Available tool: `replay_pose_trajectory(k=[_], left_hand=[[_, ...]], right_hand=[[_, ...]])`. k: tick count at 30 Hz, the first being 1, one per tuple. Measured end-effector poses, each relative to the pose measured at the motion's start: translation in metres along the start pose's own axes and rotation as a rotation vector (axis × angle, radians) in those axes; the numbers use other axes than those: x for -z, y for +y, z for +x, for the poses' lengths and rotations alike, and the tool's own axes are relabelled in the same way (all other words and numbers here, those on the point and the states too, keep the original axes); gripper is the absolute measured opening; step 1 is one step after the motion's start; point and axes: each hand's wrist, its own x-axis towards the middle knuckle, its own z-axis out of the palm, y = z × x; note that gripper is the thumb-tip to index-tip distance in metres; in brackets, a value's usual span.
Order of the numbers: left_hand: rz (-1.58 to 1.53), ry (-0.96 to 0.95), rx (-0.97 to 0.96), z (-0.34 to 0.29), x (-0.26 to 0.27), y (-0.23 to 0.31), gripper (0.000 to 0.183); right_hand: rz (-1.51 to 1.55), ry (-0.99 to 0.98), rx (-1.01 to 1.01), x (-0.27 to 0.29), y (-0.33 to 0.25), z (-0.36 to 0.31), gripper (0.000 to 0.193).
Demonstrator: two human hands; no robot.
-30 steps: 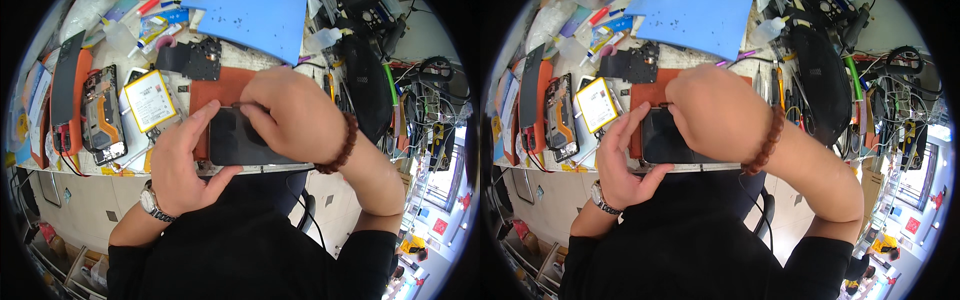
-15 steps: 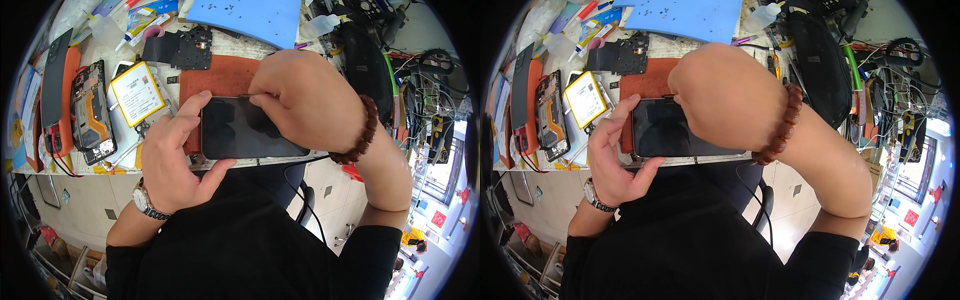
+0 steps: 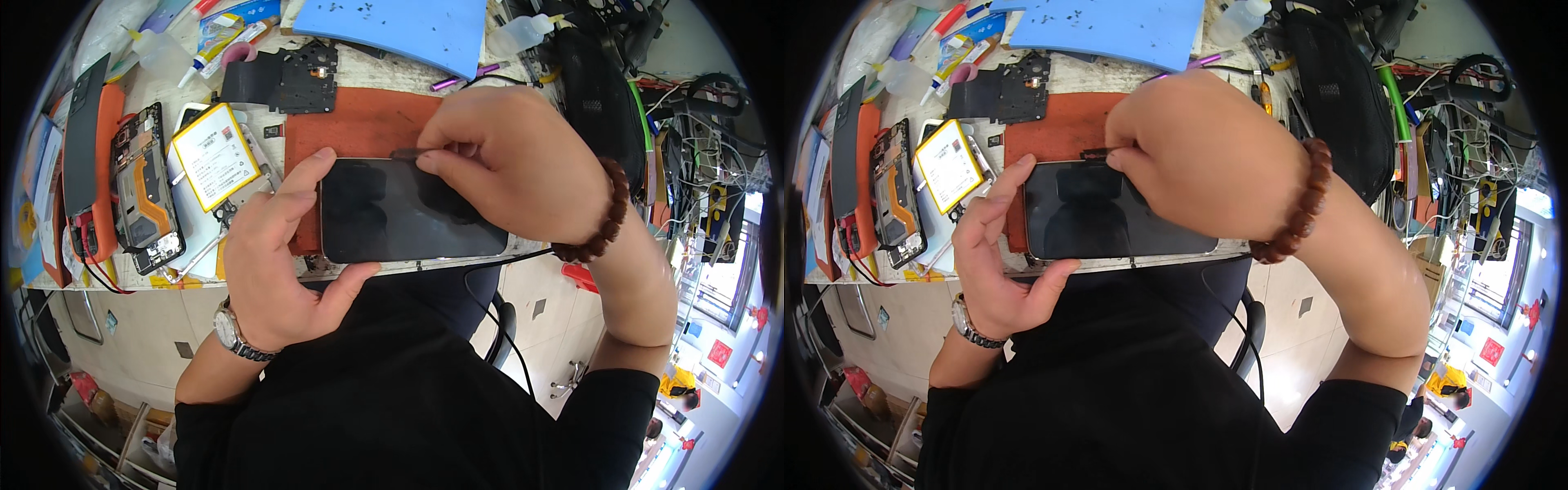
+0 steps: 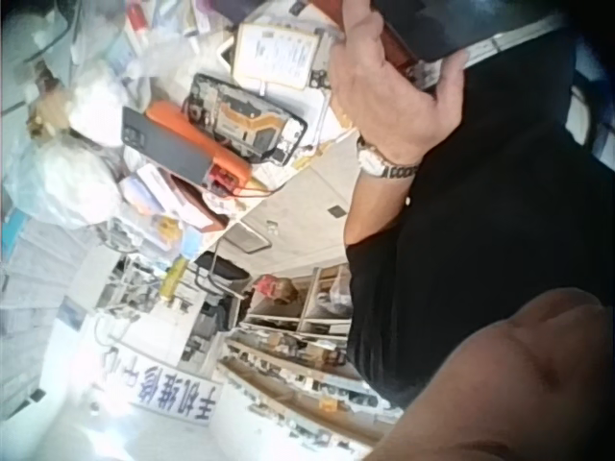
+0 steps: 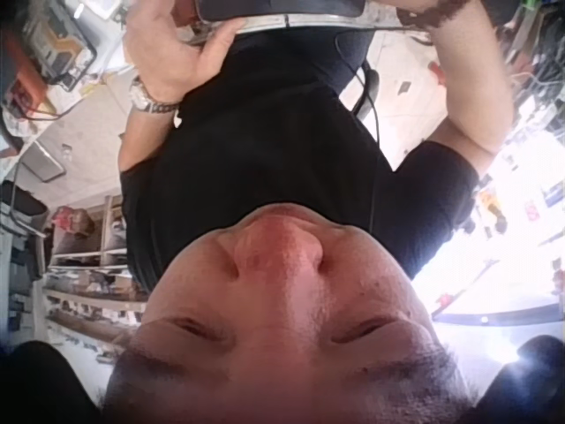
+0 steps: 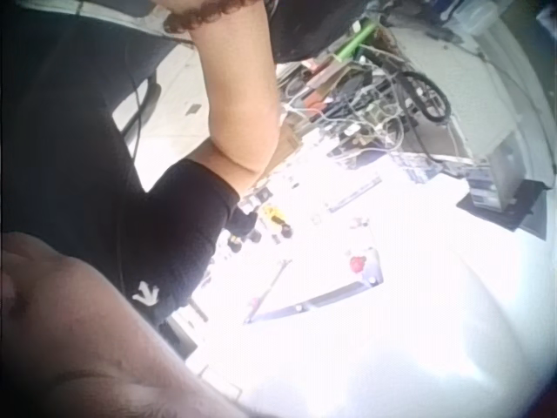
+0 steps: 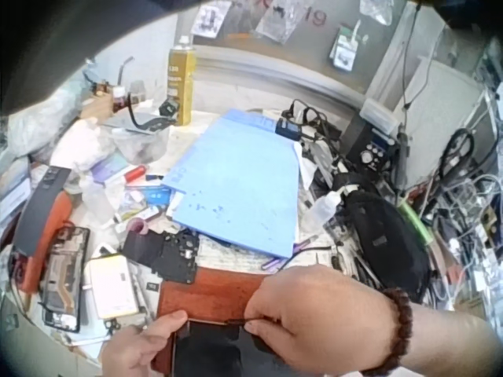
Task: The person removes the screen protector from a smartphone, then uses a prying tool to separate the screen assembly from the frame. They continue to pry around the edges and use a screwdriver to loosen internal screws, partially opening the device.
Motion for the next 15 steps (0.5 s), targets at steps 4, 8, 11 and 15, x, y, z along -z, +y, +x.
replay_pose_trajectory(k=[4, 8, 11, 15], left_hand=[[0.086, 0.033, -0.066, 0.002, -0.002, -0.001, 0.096], [0.153, 0.043, -0.113, 0.003, -0.003, -0.003, 0.096], [0.161, 0.041, -0.104, 0.002, -0.005, -0.005, 0.097], [0.173, 0.049, -0.109, 0.001, -0.007, -0.009, 0.098]], right_hand=[[-0.047, 0.018, 0.101, -0.006, 0.010, 0.004, 0.007], [0.083, -0.084, -0.049, 0.000, 0.009, 0.010, 0.009], [0.112, -0.192, -0.152, 0.008, 0.007, 0.018, 0.011], [0.103, -0.269, -0.224, 0.014, 0.003, 0.024, 0.013]])
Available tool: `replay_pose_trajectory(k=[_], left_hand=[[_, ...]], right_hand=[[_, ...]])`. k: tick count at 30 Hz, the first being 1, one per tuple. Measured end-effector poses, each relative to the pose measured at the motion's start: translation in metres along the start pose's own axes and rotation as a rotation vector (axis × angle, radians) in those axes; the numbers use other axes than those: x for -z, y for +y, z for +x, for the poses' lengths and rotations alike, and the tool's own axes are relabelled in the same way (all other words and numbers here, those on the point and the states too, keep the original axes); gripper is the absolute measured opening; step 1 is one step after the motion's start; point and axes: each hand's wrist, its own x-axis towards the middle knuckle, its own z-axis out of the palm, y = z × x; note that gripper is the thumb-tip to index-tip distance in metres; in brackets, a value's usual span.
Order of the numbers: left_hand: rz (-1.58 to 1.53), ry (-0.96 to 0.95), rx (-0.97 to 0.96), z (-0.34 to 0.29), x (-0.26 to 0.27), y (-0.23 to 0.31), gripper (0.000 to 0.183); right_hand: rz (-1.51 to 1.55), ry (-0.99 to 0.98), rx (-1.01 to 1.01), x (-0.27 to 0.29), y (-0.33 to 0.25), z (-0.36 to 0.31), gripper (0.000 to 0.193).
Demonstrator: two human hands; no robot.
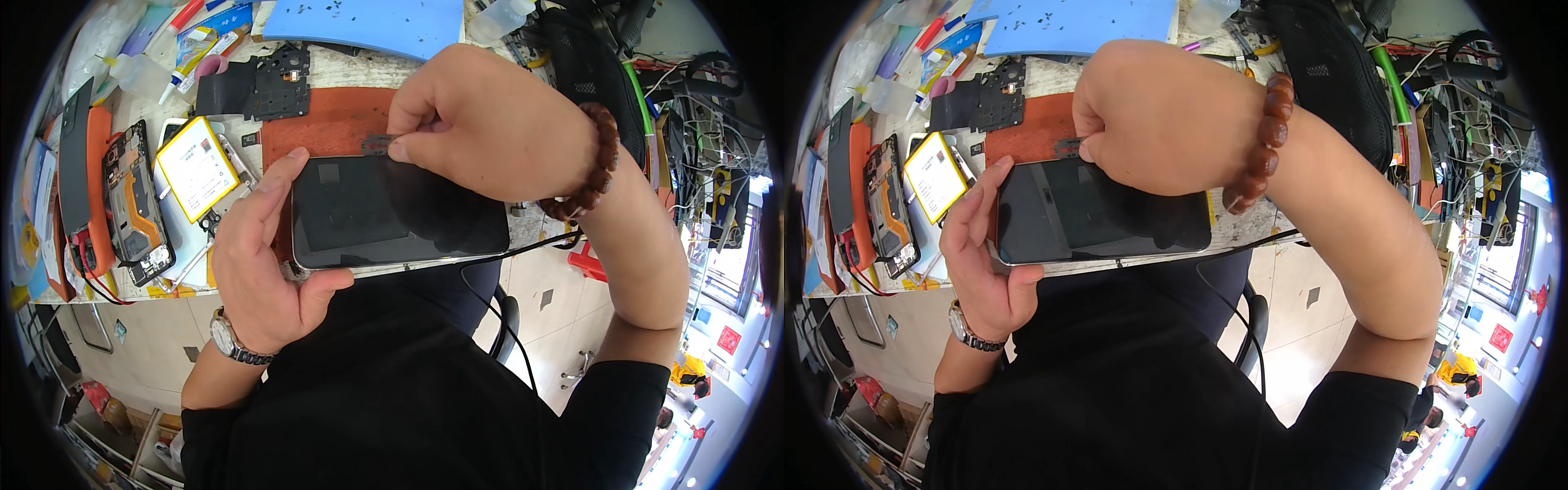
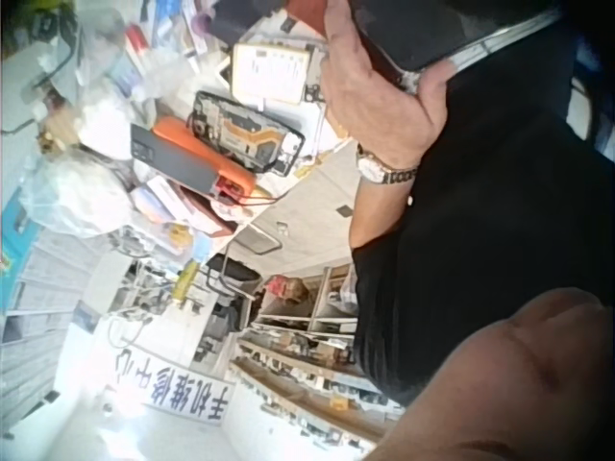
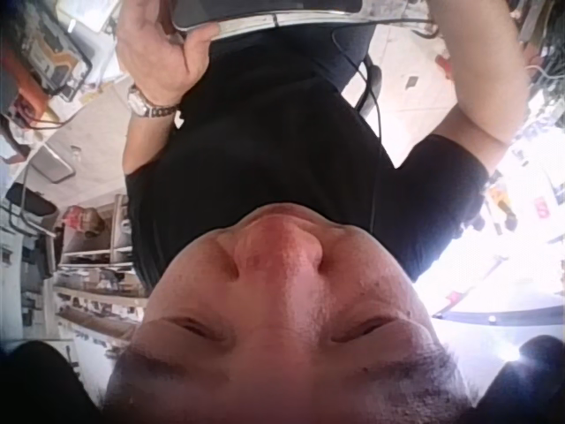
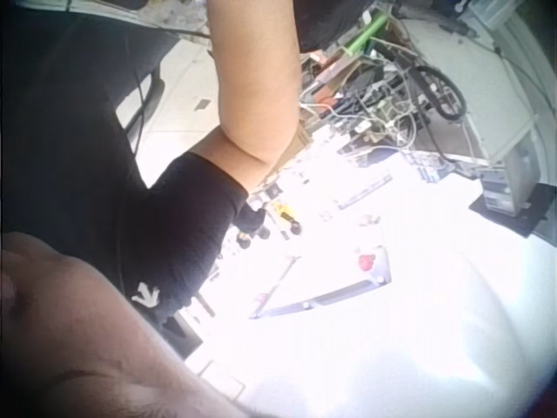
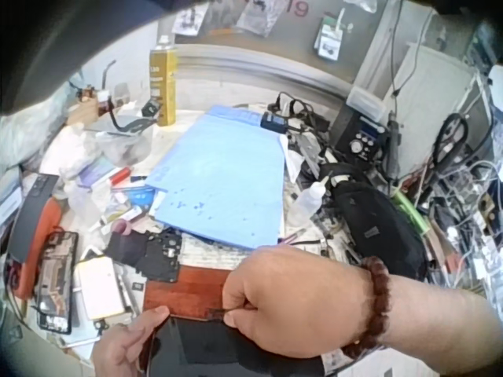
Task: The person removes the screen protector from a smartphone, then uses a prying tool to separate the screen assembly from the frame. They continue to pry around the edges and use a screwdriver to loosen internal screws, partially opening the device.
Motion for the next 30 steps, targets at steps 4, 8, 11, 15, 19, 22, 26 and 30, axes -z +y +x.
replay_pose_trajectory(k=[4, 8, 11, 15, 19, 22, 26, 30], left_hand=[[0.030, -0.010, -0.011, 0.002, 0.003, 0.002, 0.097], [0.055, -0.103, 0.070, 0.002, 0.010, 0.009, 0.092], [0.047, -0.090, 0.042, 0.002, 0.009, 0.008, 0.087], [0.023, -0.071, 0.026, 0.003, 0.007, 0.006, 0.083], [0.013, -0.085, 0.046, 0.002, 0.009, 0.007, 0.085], [-0.012, -0.067, 0.044, 0.003, 0.007, 0.007, 0.085], [-0.016, -0.048, 0.029, 0.003, 0.006, 0.006, 0.086], [-0.036, -0.050, 0.037, 0.003, 0.006, 0.006, 0.086]], right_hand=[[0.034, 0.026, 0.057, -0.001, 0.001, -0.001, 0.014], [-0.122, 0.152, 0.223, -0.011, 0.009, -0.006, 0.010], [-0.249, 0.269, 0.335, -0.017, 0.016, -0.017, 0.009], [-0.253, 0.293, 0.331, -0.014, 0.026, -0.029, 0.007], [-0.180, 0.266, 0.300, -0.011, 0.028, -0.032, 0.007], [-0.096, 0.229, 0.262, -0.006, 0.025, -0.029, 0.008], [0.052, 0.126, 0.145, 0.004, 0.019, -0.028, 0.009], [0.085, 0.103, 0.078, 0.003, 0.018, -0.029, 0.010]])
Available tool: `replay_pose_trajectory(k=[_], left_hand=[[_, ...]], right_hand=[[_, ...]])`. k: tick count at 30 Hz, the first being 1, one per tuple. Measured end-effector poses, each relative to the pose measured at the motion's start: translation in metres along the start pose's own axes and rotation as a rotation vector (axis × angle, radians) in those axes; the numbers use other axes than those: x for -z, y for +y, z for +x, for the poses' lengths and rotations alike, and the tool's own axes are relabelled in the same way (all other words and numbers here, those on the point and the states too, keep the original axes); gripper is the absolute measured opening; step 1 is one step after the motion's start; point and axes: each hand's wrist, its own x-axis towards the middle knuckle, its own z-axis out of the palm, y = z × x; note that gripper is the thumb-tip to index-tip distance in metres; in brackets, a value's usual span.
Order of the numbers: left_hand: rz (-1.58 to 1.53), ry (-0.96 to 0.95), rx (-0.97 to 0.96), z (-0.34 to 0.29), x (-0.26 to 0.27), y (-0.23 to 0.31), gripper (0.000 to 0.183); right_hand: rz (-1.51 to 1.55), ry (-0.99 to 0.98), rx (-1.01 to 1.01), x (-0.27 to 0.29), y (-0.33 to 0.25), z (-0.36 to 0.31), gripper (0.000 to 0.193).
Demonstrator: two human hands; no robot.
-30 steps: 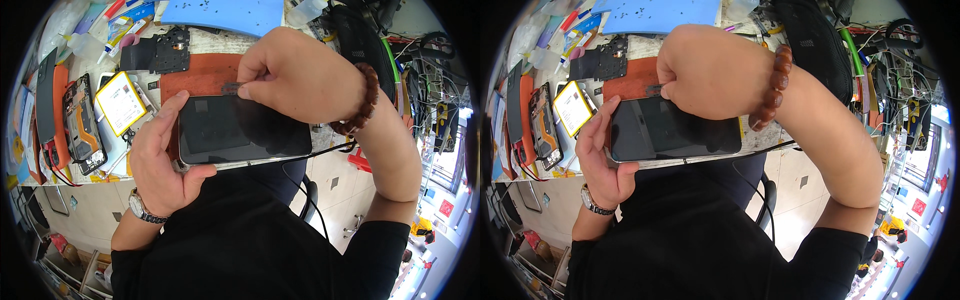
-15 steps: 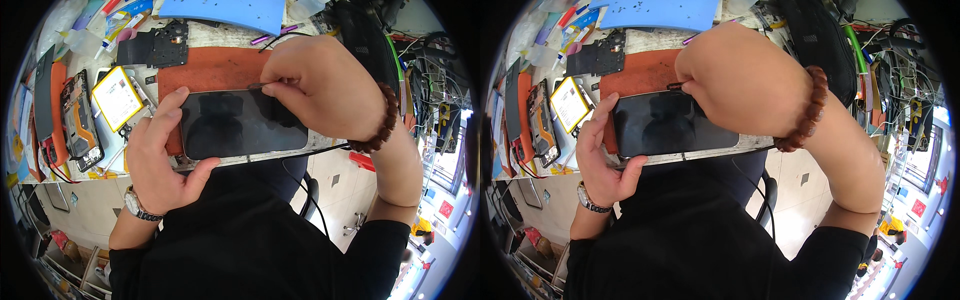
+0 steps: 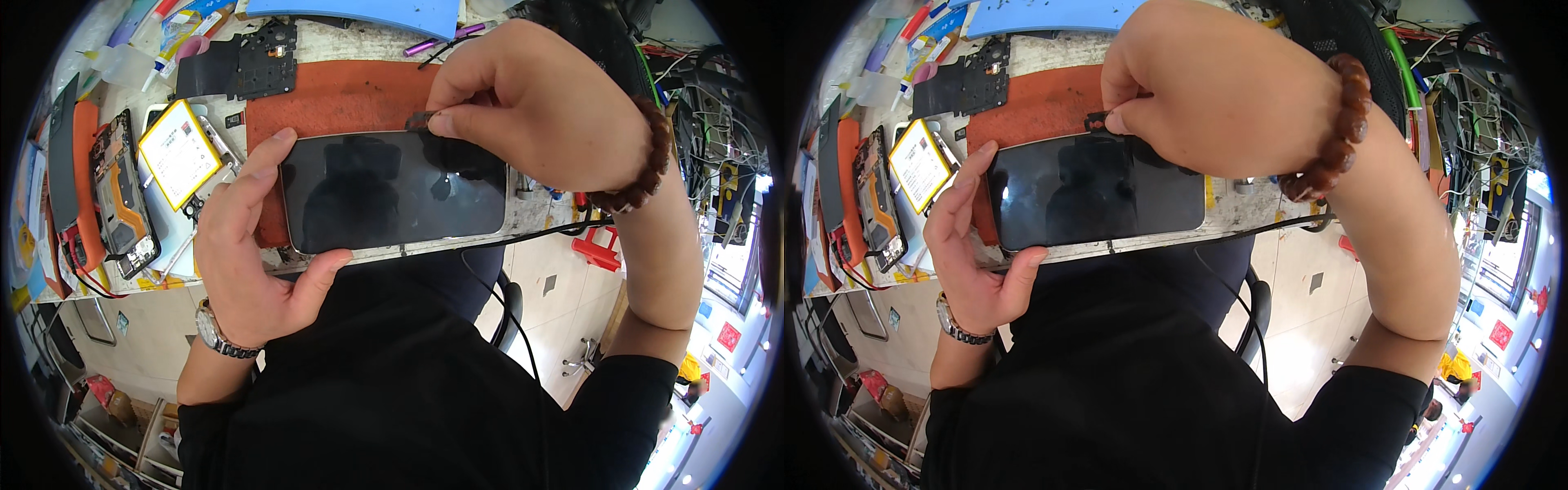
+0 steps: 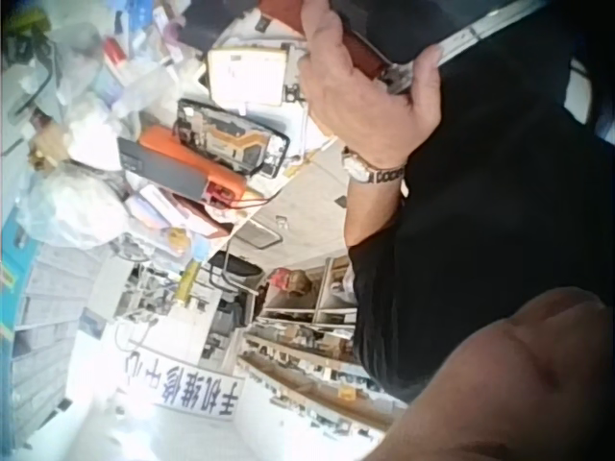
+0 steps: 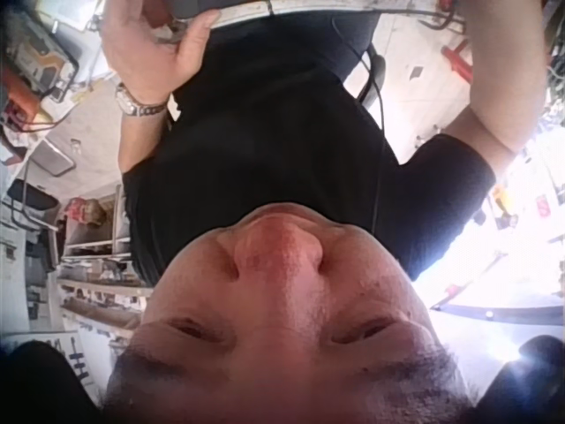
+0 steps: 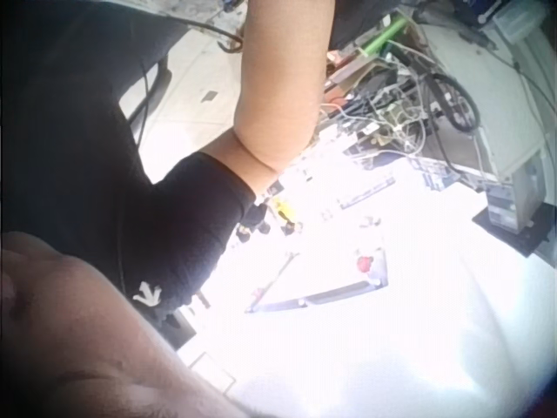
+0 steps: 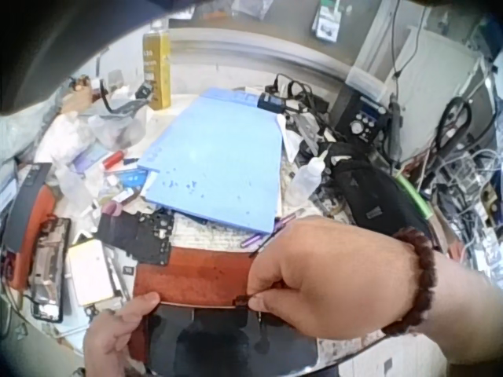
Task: The person removes the screen protector from a smartphone, then uses a prying tool to separate the screen assembly from the frame. They continue to pry around the edges and use a screwdriver to loosen internal screws, partially opening the device.
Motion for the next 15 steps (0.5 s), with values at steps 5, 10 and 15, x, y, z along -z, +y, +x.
replay_pose_trajectory(k=[5, 10, 15], left_hand=[[-0.017, -0.011, 0.007, 0.002, 0.001, 0.001, 0.084], [-0.044, -0.015, 0.019, 0.003, 0.002, 0.004, 0.082], [-0.040, -0.031, 0.030, 0.003, 0.003, 0.004, 0.080]], right_hand=[[-0.034, 0.084, 0.114, -0.008, 0.006, 0.002, 0.010], [-0.001, -0.009, -0.047, -0.004, 0.007, 0.005, 0.011], [-0.011, -0.018, -0.100, -0.004, 0.009, 0.010, 0.013]])
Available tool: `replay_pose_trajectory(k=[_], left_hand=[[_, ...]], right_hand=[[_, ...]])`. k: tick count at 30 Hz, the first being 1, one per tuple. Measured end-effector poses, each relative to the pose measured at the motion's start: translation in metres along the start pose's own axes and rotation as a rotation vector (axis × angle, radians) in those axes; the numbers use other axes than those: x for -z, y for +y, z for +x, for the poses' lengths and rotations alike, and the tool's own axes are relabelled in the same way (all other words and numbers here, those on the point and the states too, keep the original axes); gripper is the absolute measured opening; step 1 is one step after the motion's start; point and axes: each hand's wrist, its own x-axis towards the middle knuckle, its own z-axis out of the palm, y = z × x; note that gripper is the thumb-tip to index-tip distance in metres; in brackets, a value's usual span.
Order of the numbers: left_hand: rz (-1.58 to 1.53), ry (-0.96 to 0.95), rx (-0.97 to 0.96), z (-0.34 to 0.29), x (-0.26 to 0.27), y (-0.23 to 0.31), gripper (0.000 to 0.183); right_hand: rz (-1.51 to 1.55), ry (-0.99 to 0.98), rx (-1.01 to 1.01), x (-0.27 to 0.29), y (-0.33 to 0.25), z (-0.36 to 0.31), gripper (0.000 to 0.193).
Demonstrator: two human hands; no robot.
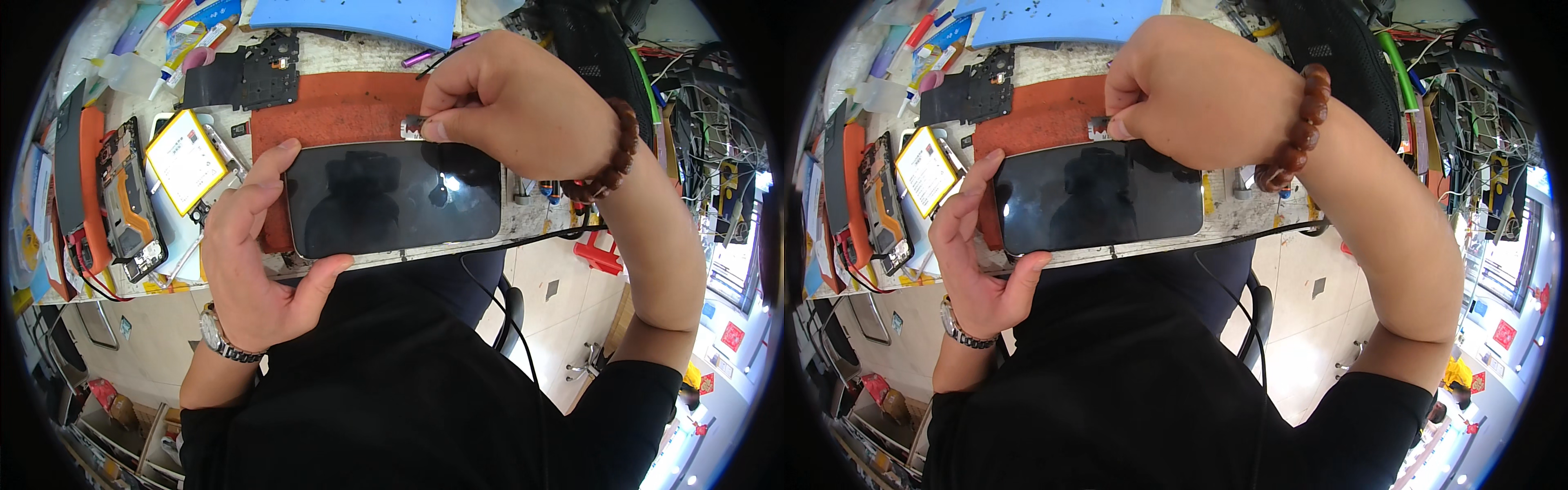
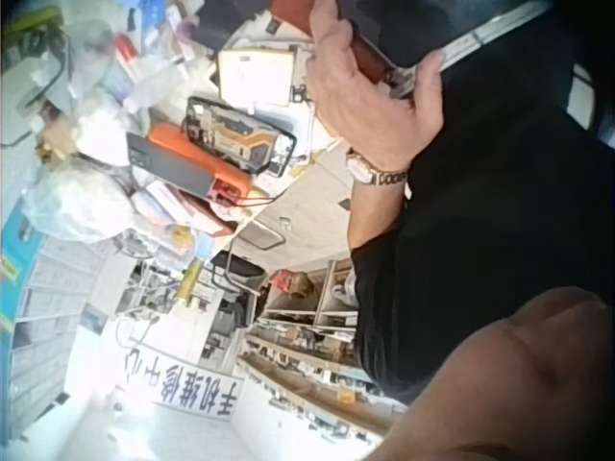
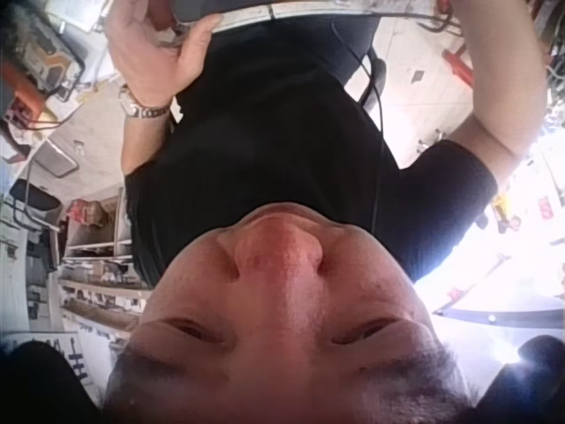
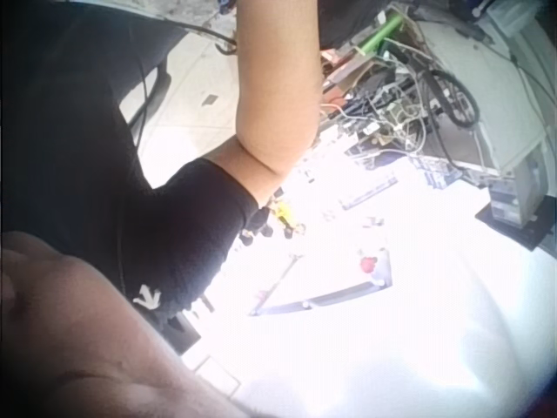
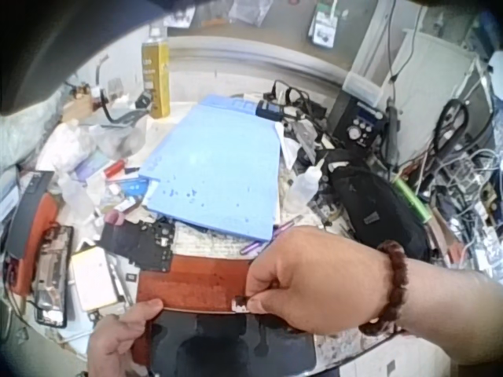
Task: The person removes the screen protector from a smartphone, then uses a prying tool to separate the screen assembly from the frame. They continue to pry around the edges and use a screwdriver to loosen internal screws, partially opening the device.
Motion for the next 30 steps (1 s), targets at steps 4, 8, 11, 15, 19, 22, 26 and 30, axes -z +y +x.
replay_pose_trajectory(k=[4, 8, 11, 15, 19, 22, 26, 30], left_hand=[[-0.038, 0.023, 0.014, -0.002, -0.001, -0.001, 0.079], [-0.042, 0.027, 0.029, -0.003, 0.000, -0.003, 0.078], [-0.046, 0.036, 0.030, -0.003, 0.000, -0.004, 0.077], [-0.053, 0.034, 0.039, -0.002, 0.001, -0.002, 0.076], [-0.062, 0.040, 0.047, -0.002, 0.002, 0.000, 0.076], [-0.063, 0.045, 0.046, -0.002, 0.002, 0.001, 0.076], [-0.055, 0.072, 0.036, -0.002, 0.000, 0.001, 0.076], [-0.031, 0.028, 0.043, -0.002, 0.004, 0.002, 0.077]], right_hand=[[0.073, 0.017, -0.005, -0.001, 0.002, -0.006, 0.010], [-0.152, 0.247, 0.281, -0.020, -0.001, -0.019, 0.006], [-0.152, 0.388, 0.398, -0.034, -0.001, -0.019, 0.007], [-0.144, 0.447, 0.490, -0.044, -0.005, -0.010, 0.009], [-0.113, 0.377, 0.441, -0.042, -0.012, -0.001, 0.006], [0.005, 0.274, 0.268, -0.035, -0.015, 0.002, 0.005], [0.082, 0.145, 0.124, -0.027, -0.018, 0.009, 0.008], [0.123, 0.009, -0.031, -0.015, -0.023, 0.015, 0.009]])
